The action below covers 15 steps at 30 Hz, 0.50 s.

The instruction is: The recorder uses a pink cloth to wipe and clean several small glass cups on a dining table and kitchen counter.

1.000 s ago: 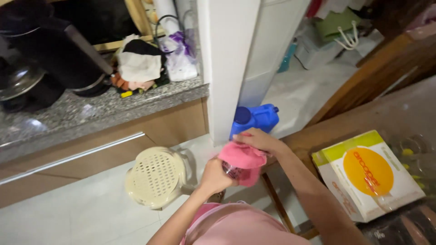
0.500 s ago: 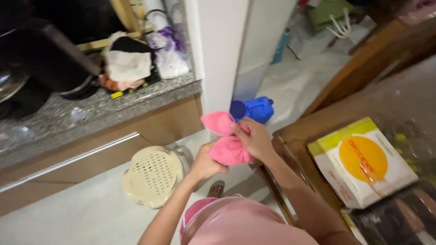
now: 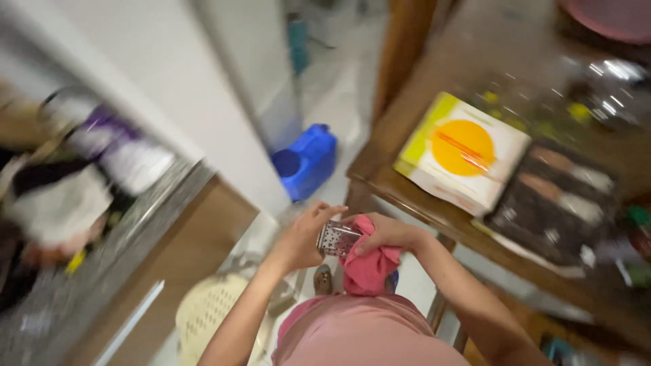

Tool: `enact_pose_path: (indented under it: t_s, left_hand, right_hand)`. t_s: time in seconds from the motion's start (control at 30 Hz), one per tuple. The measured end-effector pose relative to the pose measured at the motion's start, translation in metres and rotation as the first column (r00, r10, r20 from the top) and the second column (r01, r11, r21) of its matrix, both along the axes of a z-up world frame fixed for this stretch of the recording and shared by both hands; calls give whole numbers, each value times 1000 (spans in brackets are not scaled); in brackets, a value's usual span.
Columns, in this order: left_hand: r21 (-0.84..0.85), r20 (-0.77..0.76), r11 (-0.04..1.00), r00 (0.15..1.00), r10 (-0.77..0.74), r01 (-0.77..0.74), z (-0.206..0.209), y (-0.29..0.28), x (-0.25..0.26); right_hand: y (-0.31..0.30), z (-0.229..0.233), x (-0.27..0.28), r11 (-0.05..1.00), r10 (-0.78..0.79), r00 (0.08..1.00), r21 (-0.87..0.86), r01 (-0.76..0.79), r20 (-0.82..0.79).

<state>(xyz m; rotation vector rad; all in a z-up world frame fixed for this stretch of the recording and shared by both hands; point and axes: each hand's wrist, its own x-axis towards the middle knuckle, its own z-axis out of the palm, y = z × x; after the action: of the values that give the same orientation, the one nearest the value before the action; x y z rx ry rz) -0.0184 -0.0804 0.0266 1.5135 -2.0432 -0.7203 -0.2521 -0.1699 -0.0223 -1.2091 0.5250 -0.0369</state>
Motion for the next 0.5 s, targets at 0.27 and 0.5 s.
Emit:
enact_pose_path:
  t_s: [0.27,0.5]
  left_hand:
    - [95,-509,900,798,-323,425,-29,-81,-58]
    - [35,-514,902,782,-353,430,19,-119,-173]
  right_hand:
    - [52,-8,-83,725,-689,695,179,665,207]
    - [40,-33,-182,82,-976,-25,-466,881,-218]
